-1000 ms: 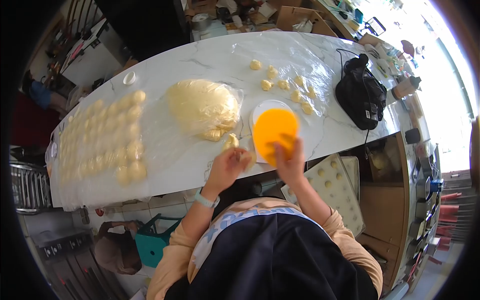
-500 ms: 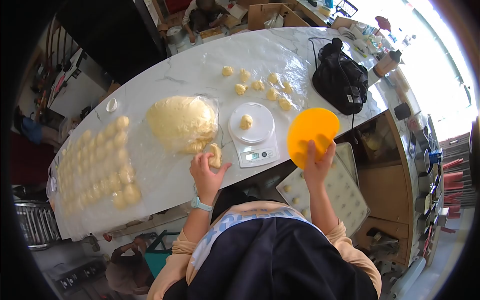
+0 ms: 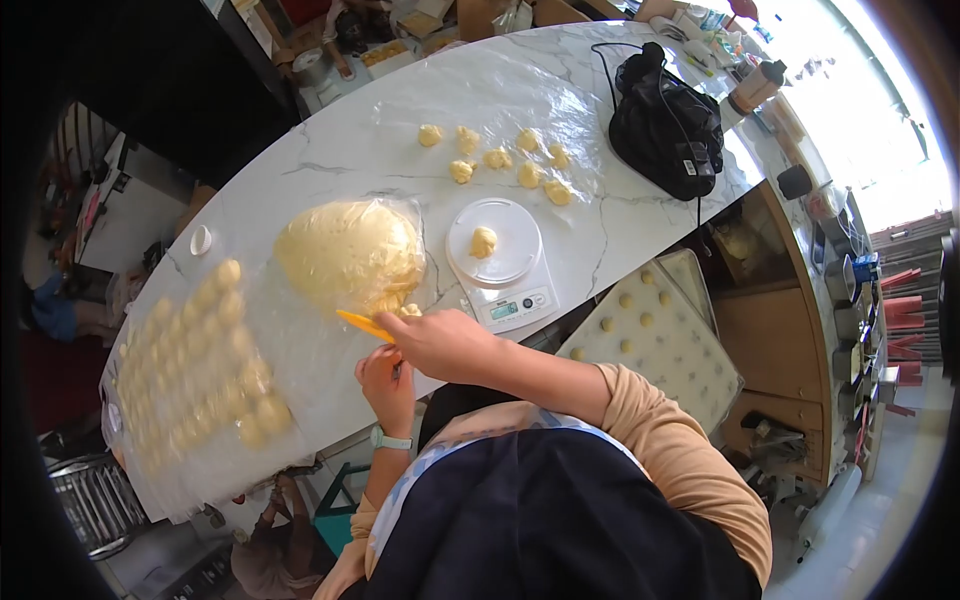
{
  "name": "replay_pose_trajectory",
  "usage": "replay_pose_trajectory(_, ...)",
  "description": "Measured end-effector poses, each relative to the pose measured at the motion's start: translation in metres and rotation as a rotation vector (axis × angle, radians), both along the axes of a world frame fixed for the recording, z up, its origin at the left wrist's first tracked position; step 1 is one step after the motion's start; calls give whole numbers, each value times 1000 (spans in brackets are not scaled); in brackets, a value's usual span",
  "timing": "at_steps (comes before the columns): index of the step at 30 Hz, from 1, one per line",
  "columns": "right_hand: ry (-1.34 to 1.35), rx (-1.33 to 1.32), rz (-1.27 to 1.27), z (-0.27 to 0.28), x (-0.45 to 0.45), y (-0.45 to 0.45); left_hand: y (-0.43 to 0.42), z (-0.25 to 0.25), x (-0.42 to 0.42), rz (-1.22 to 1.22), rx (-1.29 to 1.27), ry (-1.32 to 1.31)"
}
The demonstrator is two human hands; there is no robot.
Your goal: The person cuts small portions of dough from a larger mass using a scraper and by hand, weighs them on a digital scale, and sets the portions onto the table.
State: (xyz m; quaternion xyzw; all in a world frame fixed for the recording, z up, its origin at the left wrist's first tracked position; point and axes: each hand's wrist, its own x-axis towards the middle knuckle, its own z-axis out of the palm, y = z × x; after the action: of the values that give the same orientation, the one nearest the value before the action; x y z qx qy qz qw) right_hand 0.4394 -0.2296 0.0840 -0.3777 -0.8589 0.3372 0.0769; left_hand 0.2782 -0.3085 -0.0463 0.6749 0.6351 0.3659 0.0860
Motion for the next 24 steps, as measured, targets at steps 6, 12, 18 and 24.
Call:
replay_pose_trajectory(6, 90, -40, -76, -18, -14, 5, 0, 18, -9, -41, 33, -33)
replay_pose_trajectory(12, 165, -39, -169, -20, -11, 2, -3, 18, -23, -98, 6, -38)
replay_pose_trajectory(18, 369, 317, -132, -92, -32, -35, -9, 18, -28, -90, -49, -202)
replay_pose_trajectory(24, 666, 345, -635, -98, 27, -62, 15, 43, -3, -61, -156, -611)
